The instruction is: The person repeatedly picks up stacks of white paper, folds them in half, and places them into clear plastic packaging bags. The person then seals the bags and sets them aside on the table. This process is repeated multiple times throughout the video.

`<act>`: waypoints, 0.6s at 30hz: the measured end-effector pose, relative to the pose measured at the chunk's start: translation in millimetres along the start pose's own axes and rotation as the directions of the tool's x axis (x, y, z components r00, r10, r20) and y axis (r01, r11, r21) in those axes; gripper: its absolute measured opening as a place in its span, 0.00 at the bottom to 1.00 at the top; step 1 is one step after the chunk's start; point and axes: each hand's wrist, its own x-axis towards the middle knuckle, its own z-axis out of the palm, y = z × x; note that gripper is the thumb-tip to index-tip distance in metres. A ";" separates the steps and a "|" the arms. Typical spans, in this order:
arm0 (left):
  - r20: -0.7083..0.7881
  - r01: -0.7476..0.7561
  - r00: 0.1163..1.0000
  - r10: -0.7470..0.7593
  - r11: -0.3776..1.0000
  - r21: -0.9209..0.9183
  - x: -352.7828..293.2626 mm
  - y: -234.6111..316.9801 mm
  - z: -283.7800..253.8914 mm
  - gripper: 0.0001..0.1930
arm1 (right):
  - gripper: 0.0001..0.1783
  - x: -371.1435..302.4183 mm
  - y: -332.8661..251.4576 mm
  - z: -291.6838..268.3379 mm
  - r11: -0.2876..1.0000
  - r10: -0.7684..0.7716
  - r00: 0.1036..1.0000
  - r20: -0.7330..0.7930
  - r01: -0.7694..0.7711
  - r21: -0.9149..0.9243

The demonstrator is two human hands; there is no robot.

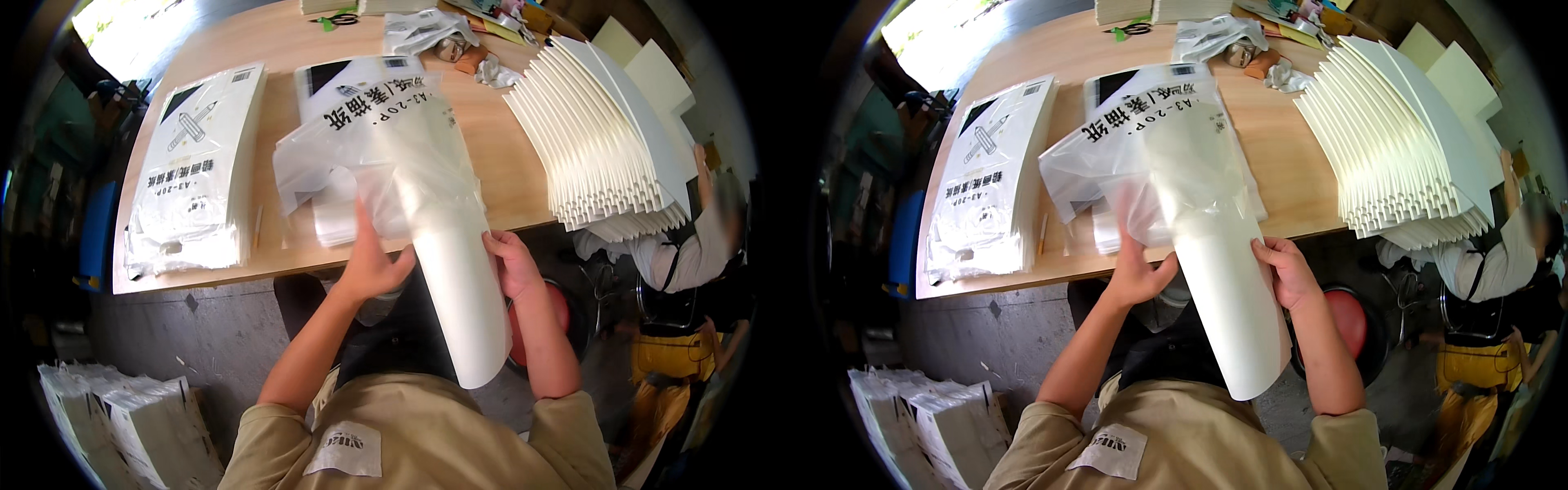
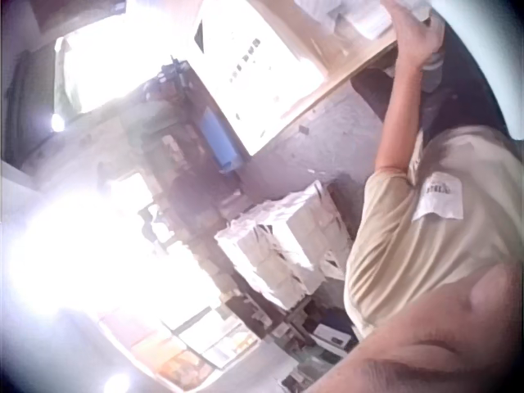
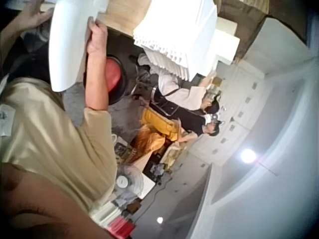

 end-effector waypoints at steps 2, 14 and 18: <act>0.071 -0.002 0.997 0.007 0.997 -0.080 13.8 3.5 11.9 0.56 | 0.16 -0.5 -1.0 1.9 1.000 -0.002 0.999 -0.050 0.002 0.004; 0.042 -0.435 0.898 0.437 0.899 -0.058 73.7 68.7 40.3 0.42 | 0.15 -30.2 -25.6 -5.2 0.963 -0.263 0.959 0.101 0.254 0.094; 0.090 -0.142 0.973 0.211 0.863 -0.485 46.8 16.7 45.2 0.44 | 0.18 -33.5 1.3 -14.5 0.981 -0.159 0.987 0.035 0.153 0.118</act>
